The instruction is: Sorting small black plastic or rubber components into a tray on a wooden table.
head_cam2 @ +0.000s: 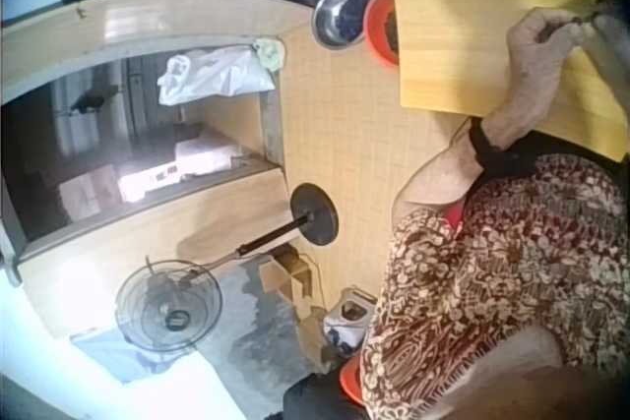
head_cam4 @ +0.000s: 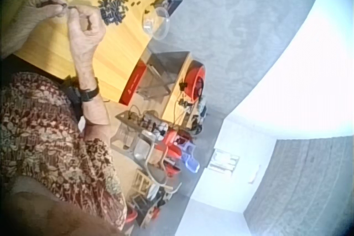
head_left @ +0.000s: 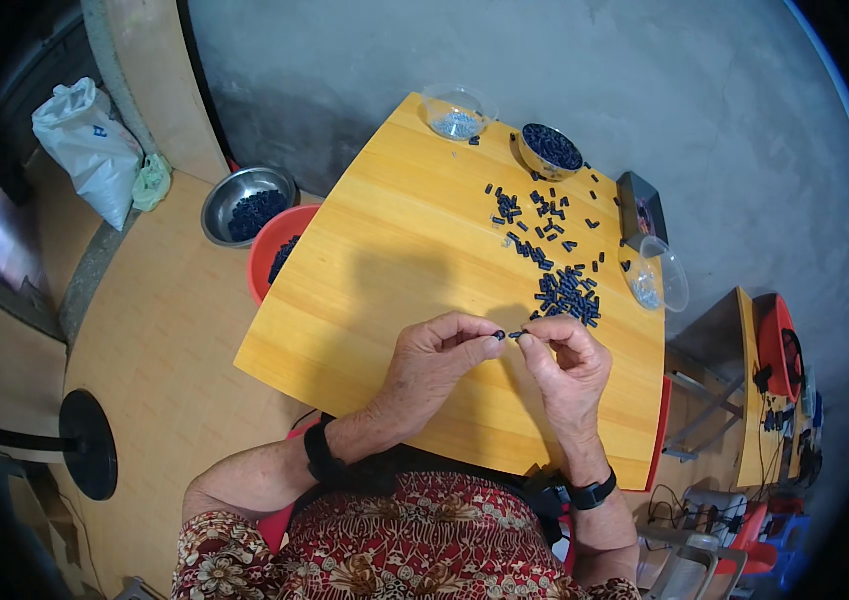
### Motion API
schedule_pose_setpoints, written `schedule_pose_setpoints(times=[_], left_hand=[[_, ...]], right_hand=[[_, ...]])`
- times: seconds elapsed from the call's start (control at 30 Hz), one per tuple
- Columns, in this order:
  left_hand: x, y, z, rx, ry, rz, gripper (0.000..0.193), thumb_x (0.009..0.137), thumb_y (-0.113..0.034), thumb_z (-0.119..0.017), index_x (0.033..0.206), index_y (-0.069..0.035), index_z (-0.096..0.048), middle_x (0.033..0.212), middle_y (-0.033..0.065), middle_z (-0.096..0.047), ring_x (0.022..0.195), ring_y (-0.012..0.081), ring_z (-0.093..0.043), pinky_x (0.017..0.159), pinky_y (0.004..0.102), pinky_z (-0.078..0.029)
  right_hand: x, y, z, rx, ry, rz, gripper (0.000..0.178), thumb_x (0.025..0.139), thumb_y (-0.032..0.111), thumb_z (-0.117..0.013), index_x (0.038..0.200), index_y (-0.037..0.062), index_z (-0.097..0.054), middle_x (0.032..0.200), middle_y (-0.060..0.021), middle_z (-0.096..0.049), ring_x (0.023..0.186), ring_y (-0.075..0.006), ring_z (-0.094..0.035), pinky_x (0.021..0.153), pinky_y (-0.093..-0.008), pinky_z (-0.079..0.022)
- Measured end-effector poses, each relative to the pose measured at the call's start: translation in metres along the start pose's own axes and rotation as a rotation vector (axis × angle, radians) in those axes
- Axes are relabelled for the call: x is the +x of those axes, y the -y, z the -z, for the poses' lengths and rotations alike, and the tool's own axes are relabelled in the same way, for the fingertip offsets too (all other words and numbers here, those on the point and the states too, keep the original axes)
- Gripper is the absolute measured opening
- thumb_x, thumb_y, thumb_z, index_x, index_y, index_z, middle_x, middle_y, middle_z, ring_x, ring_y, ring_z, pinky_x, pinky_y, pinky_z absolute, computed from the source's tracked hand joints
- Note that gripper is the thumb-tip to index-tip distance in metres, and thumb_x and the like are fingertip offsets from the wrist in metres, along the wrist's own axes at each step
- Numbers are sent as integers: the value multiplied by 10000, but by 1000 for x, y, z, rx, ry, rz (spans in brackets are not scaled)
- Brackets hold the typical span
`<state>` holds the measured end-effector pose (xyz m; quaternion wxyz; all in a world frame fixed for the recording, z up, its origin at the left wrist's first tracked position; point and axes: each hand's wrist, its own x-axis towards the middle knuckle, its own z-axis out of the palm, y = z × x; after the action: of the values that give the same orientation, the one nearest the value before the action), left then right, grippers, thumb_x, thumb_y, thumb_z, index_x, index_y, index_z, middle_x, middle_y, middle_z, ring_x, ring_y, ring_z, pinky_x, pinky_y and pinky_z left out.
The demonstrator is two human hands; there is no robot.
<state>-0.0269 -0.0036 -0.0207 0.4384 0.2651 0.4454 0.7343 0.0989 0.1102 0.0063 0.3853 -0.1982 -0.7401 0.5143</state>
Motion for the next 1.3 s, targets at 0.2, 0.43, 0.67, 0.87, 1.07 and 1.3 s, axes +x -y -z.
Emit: schedule_pose_setpoints(times=[0.2, 0.43, 0.67, 0.87, 1.07, 1.3], left_hand=[[-2, 1, 0, 18, 26, 16, 159, 915, -74, -643, 1051, 7, -656, 964, 56, -681, 915, 110, -633, 867, 254, -501], [-1, -1, 0, 91, 39, 30, 166, 914, -73, -644, 1060, 6, -659, 959, 49, -681, 907, 99, -622, 846, 244, -495], [-1, 4, 4, 161, 39, 13, 166, 906, -69, -651, 1055, 3, -666, 958, 29, -675, 900, 78, -602, 830, 224, -485], [-2, 7, 2, 145, 30, 18, 151, 908, -62, -643, 1040, 7, -666, 954, 28, -671, 896, 84, -601, 823, 227, -487], [-1, 14, 6, 90, 45, 40, 142, 919, -70, -623, 1033, 8, -656, 953, 34, -666, 898, 93, -607, 827, 236, -493], [7, 6, 8, -170, 46, 181, 155, 939, -124, -611, 1063, -36, -642, 978, 37, -659, 916, 104, -618, 847, 245, -500]], right_hand=[[1, 1, 3, -90, 6, 48, 85, 793, -53, -682, 849, -6, -638, 822, -58, -653, 784, -124, -608, 728, -251, -477], [2, 6, 3, -148, 41, 82, 82, 781, -47, -685, 834, -5, -639, 808, -76, -653, 759, -154, -616, 706, -268, -482], [5, 17, 2, -405, 118, 282, 102, 747, -52, -692, 812, 3, -636, 763, -108, -641, 708, -243, -610, 645, -322, -478], [-2, 12, -6, -386, 85, 234, 96, 751, -48, -690, 799, 10, -630, 751, -108, -630, 686, -259, -599, 624, -334, -469], [-10, 0, -6, -359, 96, 312, 168, 743, -52, -693, 885, 6, -625, 784, -117, -629, 704, -281, -597, 635, -350, -469], [-2, 3, -13, -468, 114, 356, 335, 700, -22, -751, 1001, 3, -605, 894, -140, -628, 813, -306, -594, 712, -378, -468]])
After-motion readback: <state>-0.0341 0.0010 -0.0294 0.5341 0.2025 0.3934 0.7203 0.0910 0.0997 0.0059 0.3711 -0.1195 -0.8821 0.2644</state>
